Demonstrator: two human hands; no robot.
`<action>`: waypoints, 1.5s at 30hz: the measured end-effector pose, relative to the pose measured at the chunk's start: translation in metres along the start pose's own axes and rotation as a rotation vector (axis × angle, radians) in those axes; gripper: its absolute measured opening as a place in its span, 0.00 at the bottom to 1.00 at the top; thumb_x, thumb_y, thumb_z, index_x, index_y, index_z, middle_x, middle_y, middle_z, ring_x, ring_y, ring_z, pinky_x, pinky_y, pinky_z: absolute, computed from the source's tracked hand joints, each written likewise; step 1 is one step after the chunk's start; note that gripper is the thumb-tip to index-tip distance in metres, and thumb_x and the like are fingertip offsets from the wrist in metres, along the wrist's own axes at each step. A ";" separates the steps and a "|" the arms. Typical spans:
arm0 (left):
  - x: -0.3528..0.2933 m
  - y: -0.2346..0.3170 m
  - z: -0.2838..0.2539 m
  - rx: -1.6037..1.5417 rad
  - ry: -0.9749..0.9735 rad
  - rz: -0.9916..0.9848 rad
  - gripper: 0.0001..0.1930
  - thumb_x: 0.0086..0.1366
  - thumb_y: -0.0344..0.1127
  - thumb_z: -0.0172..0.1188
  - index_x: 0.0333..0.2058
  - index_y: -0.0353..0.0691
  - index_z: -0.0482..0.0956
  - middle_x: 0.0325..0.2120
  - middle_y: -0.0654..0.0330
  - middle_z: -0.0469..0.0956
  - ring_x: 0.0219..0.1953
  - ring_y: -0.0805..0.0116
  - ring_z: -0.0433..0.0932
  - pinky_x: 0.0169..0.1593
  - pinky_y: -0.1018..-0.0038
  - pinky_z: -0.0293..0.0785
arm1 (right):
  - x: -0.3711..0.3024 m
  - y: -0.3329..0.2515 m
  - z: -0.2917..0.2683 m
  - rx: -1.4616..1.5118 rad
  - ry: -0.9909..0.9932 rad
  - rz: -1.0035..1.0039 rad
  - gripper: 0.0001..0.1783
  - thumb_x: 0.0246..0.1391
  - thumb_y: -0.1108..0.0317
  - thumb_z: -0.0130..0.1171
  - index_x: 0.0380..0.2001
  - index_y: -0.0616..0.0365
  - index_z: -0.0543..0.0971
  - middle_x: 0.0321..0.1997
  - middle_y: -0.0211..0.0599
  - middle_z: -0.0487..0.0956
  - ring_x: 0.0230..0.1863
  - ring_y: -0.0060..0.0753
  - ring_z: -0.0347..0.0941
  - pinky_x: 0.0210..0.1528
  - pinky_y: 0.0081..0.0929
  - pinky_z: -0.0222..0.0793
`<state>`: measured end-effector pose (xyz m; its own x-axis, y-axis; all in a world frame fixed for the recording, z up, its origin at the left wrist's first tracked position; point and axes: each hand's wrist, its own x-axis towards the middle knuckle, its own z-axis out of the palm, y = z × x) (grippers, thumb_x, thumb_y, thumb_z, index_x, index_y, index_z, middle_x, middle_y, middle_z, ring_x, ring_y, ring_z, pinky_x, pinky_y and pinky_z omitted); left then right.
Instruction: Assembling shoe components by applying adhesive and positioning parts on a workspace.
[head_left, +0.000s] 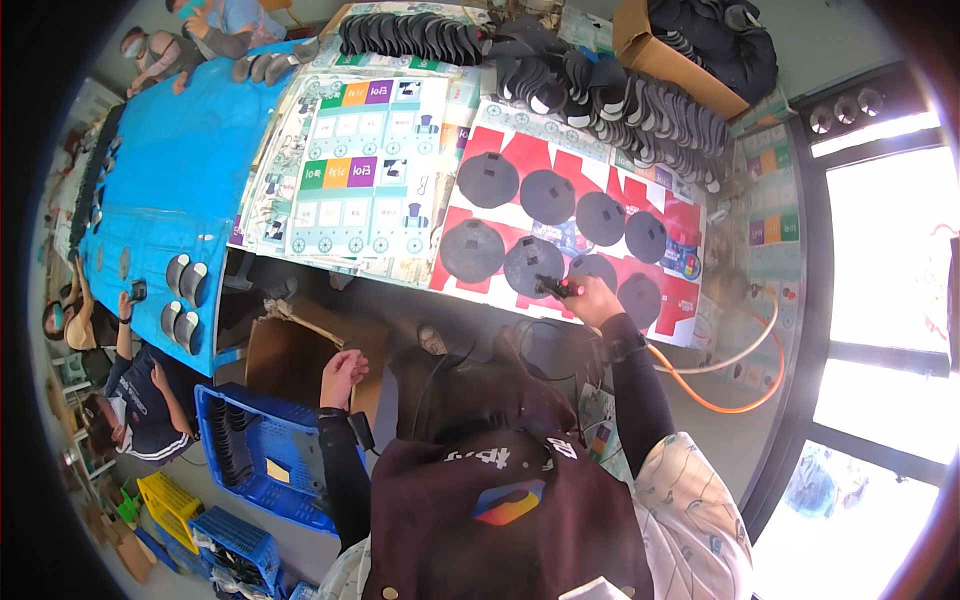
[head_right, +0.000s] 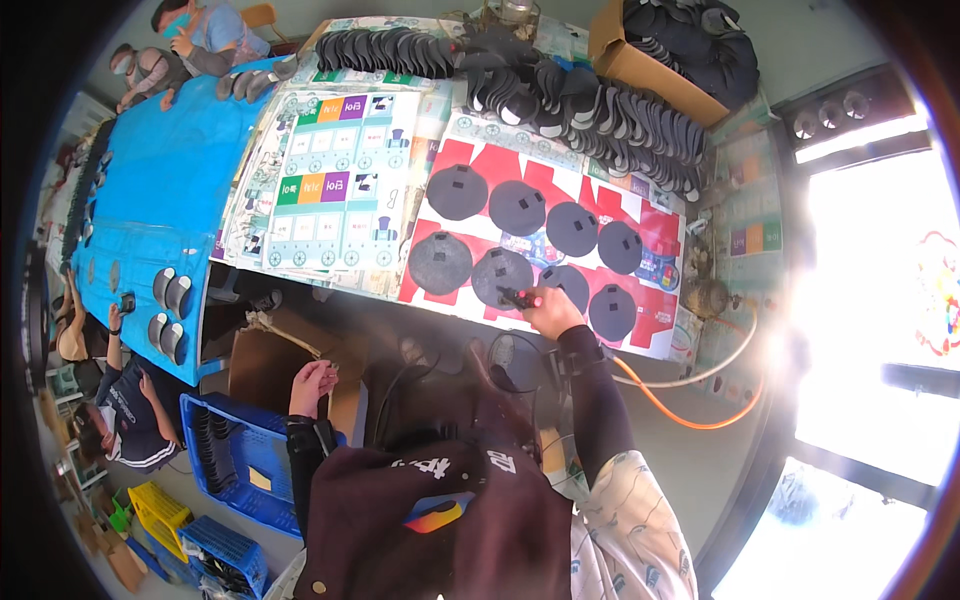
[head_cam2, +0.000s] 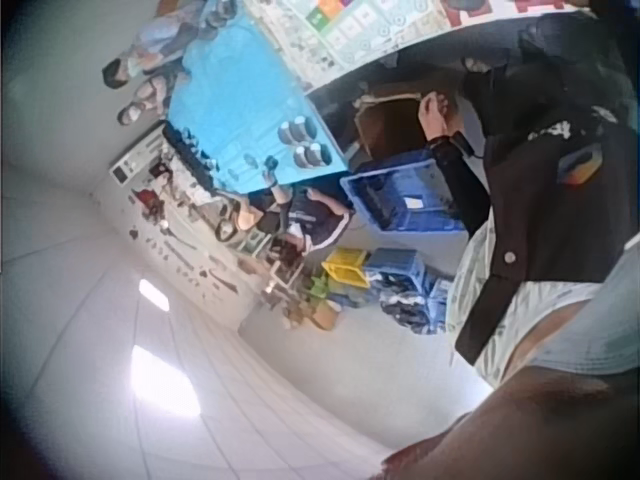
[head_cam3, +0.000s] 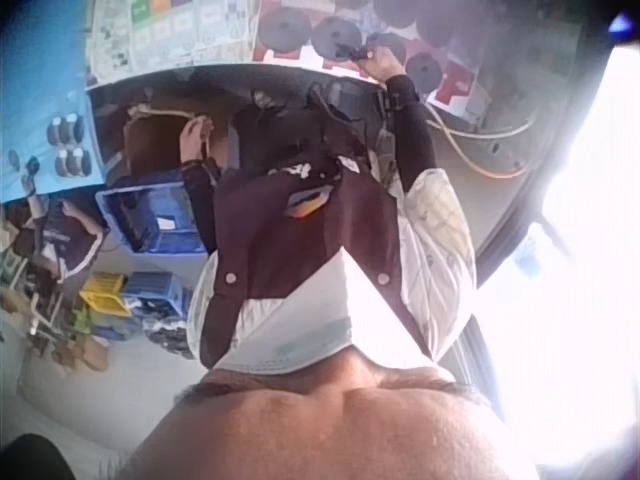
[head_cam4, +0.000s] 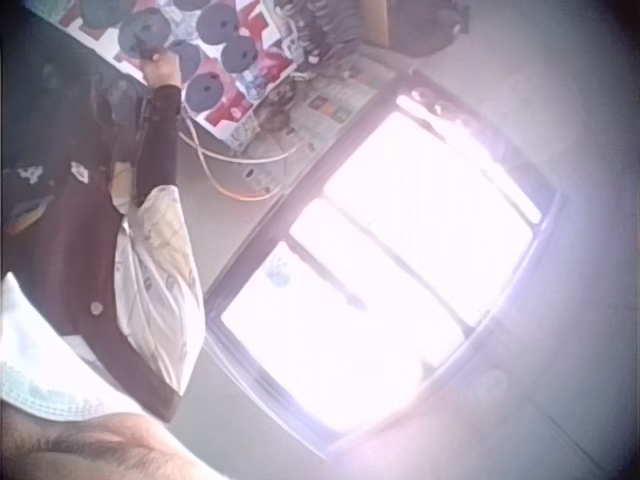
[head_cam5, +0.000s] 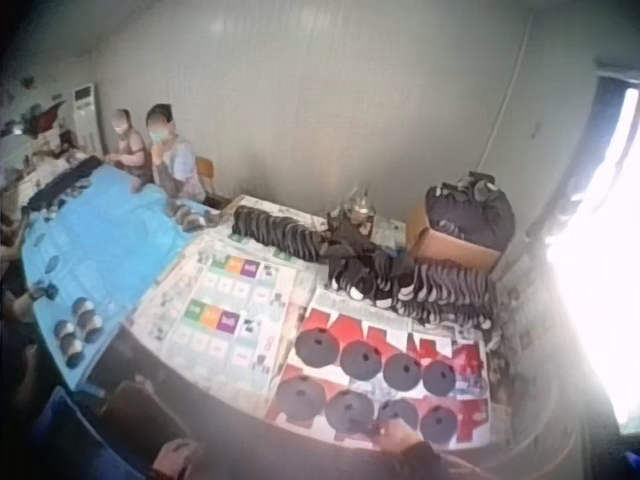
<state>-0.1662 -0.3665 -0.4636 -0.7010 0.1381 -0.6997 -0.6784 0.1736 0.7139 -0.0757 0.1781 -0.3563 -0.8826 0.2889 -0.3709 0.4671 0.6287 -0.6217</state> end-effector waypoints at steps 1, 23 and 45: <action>-0.005 -0.001 0.004 -0.025 0.019 0.008 0.12 0.74 0.43 0.59 0.47 0.42 0.81 0.39 0.62 0.85 0.38 0.73 0.83 0.42 0.77 0.76 | -0.002 0.001 -0.003 -0.064 0.027 -0.035 0.16 0.50 0.64 0.61 0.40 0.61 0.84 0.31 0.59 0.82 0.39 0.64 0.80 0.42 0.49 0.75; -0.033 -0.018 0.028 -0.066 0.087 0.019 0.13 0.73 0.41 0.59 0.48 0.40 0.81 0.39 0.59 0.85 0.40 0.70 0.84 0.45 0.74 0.78 | -0.034 0.018 0.004 0.244 0.265 0.127 0.15 0.49 0.65 0.60 0.40 0.61 0.82 0.25 0.51 0.81 0.30 0.54 0.81 0.35 0.43 0.72; -0.071 0.060 -0.045 -0.634 0.041 0.555 0.22 0.77 0.41 0.50 0.64 0.38 0.70 0.50 0.62 0.77 0.51 0.69 0.75 0.57 0.72 0.72 | -0.073 0.135 -0.073 0.287 0.184 0.175 0.11 0.53 0.67 0.59 0.37 0.61 0.82 0.32 0.61 0.81 0.39 0.67 0.78 0.40 0.51 0.73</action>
<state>-0.1669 -0.4093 -0.3696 -0.9683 0.0042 -0.2497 -0.2195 -0.4912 0.8430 0.0483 0.2949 -0.3628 -0.7707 0.5153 -0.3747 0.5845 0.3378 -0.7377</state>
